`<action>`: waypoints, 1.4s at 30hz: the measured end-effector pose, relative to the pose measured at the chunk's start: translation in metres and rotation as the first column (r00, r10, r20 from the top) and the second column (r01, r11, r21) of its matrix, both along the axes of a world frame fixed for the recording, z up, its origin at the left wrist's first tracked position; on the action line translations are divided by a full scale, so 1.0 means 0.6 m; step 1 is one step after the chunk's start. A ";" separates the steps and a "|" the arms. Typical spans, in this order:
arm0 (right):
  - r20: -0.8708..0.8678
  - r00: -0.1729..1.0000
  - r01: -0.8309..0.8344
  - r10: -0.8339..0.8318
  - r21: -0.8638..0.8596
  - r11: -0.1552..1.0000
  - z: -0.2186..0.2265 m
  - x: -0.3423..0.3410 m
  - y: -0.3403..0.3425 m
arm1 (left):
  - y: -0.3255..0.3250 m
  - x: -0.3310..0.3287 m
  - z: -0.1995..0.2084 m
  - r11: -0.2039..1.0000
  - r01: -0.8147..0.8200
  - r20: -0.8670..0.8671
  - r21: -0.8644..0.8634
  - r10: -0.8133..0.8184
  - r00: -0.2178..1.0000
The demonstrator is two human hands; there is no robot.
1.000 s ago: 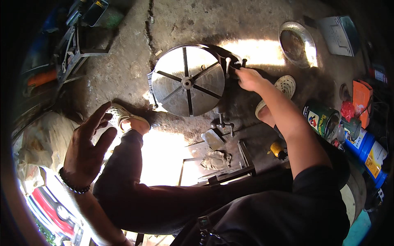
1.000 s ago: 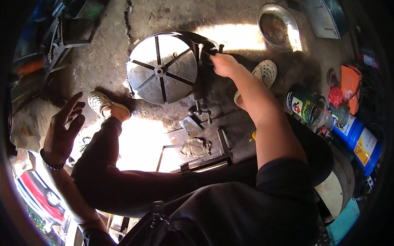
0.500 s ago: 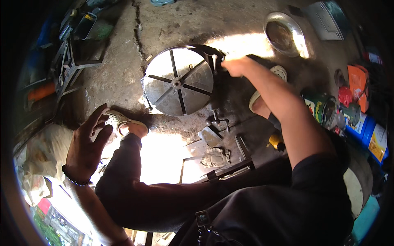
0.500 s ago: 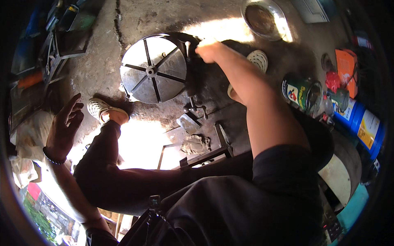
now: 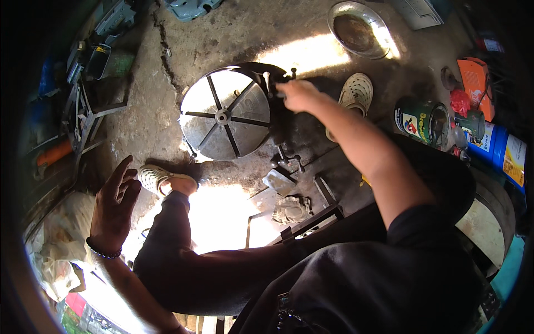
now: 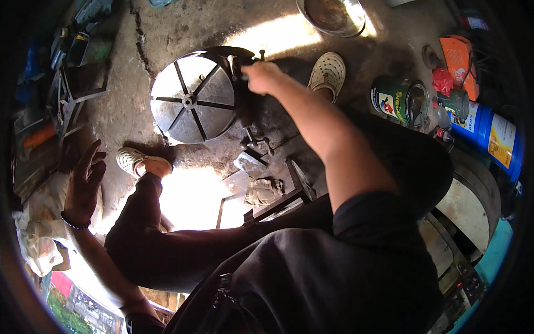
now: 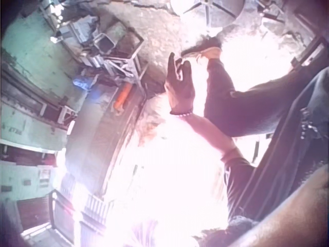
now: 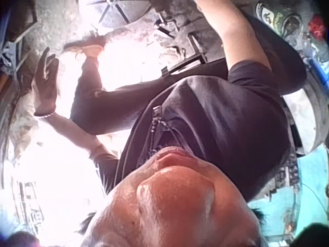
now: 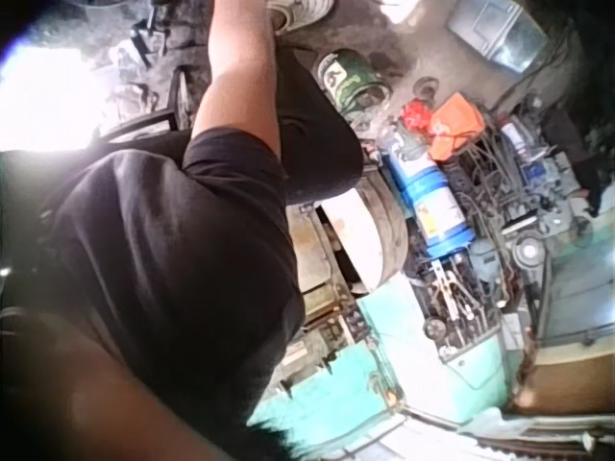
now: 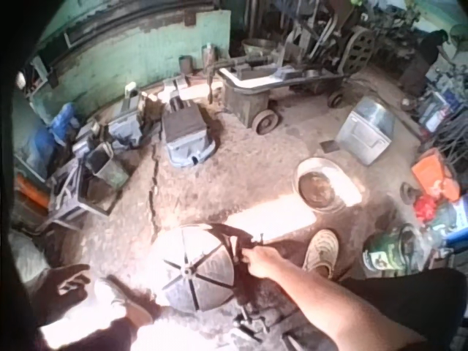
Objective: The person cleans a circular metal part with a cloth, wiping its surface and edges. They then handle a smaller metal component, wiping it with the cloth as well. The person continues to wipe the circular part and other small metal pieces in a workshop setting.
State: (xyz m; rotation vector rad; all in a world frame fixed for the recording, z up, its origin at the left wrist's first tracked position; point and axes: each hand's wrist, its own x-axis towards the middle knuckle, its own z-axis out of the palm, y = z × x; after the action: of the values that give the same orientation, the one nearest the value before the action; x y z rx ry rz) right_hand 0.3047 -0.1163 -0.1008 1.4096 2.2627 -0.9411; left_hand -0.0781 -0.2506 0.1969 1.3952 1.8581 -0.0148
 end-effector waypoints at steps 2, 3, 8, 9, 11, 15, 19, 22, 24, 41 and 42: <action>0.065 0.996 -0.060 0.060 0.002 0.998 -0.064 0.022 -0.058 | 0.005 0.001 -0.001 1.000 0.027 0.010 0.016 -0.027 1.000; 0.019 0.999 -0.035 0.035 -0.015 0.999 -0.080 0.037 -0.095 | 0.001 0.002 -0.005 1.000 0.018 0.006 0.006 -0.018 1.000; 0.161 0.965 -0.193 0.206 -0.089 0.977 -0.014 0.004 -0.066 | -0.004 -0.001 -0.015 0.998 0.021 -0.001 -0.058 -0.021 1.000; 0.075 0.993 -0.097 0.094 0.028 0.995 -0.025 0.003 -0.069 | -0.003 -0.002 -0.014 0.997 0.042 -0.025 -0.061 -0.044 0.999; 0.036 0.997 -0.068 0.066 0.057 0.996 -0.058 0.007 -0.079 | 0.003 0.004 -0.009 0.997 0.019 -0.035 -0.070 -0.021 0.999; 0.134 0.968 -0.205 0.214 -0.077 0.976 -0.046 0.026 -0.071 | 0.003 0.001 -0.015 0.998 0.016 -0.023 -0.063 -0.017 1.000; 0.245 0.930 -0.247 0.273 -0.129 0.960 -0.004 0.000 -0.026 | 0.004 0.000 -0.019 0.996 0.048 -0.027 -0.075 -0.050 0.998; 0.193 0.968 -0.127 0.159 -0.166 0.978 -0.005 -0.001 -0.043 | 0.005 0.006 -0.014 0.996 0.051 -0.019 -0.070 -0.052 0.998; 0.165 0.981 -0.063 0.098 -0.208 0.976 -0.036 0.008 -0.073 | 0.003 0.000 -0.015 0.997 0.044 -0.004 -0.056 -0.044 0.999; -0.101 0.942 0.315 -0.320 -0.066 0.947 -0.041 0.024 -0.120 | 0.004 0.004 -0.014 0.995 0.046 -0.009 -0.087 -0.047 0.999; -0.091 0.947 0.305 -0.309 -0.052 0.951 -0.043 0.023 -0.123 | 0.002 0.002 -0.013 0.995 0.053 -0.024 -0.082 -0.055 0.998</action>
State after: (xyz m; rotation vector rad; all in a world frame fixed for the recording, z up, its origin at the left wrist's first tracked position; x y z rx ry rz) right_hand 0.3186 -0.1902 -0.1267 1.7702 2.1152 -1.1638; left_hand -0.0767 -0.2494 0.1888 1.3944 1.8204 -0.1353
